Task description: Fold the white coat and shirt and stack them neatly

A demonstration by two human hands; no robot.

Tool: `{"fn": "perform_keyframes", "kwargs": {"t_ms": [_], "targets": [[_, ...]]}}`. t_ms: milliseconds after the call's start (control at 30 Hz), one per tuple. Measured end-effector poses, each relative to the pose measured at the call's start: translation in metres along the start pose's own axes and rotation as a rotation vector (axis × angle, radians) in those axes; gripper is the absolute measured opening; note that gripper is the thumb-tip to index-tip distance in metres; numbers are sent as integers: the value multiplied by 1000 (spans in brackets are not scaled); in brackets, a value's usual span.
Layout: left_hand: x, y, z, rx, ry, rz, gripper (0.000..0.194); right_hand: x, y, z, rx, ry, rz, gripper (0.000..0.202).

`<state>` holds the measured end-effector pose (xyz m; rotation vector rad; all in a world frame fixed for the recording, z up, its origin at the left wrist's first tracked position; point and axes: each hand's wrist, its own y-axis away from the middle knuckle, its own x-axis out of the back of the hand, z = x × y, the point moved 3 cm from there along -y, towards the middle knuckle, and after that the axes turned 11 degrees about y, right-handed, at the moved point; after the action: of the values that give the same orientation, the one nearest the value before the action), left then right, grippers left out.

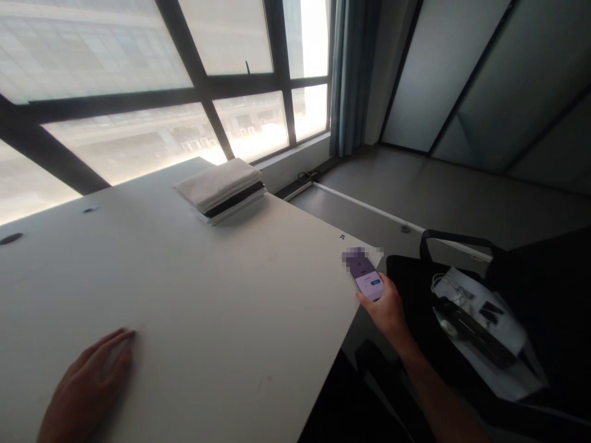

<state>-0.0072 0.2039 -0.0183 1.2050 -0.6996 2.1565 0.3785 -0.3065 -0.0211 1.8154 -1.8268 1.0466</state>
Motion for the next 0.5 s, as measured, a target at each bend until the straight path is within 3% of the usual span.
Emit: {"fn": "perform_keyframes", "kwargs": {"t_ms": [167,400,500], "targets": [[-1,1,-5,-7,-6,11,50,-2,8,-1,-116,-321,-167,47],[0,1,2,2,-20,5,52,-2,-4,6,-183,-420,-163,37],[1,2,5,6,-9,2,52,6,-12,7,-139,-389,-66,33]]}}
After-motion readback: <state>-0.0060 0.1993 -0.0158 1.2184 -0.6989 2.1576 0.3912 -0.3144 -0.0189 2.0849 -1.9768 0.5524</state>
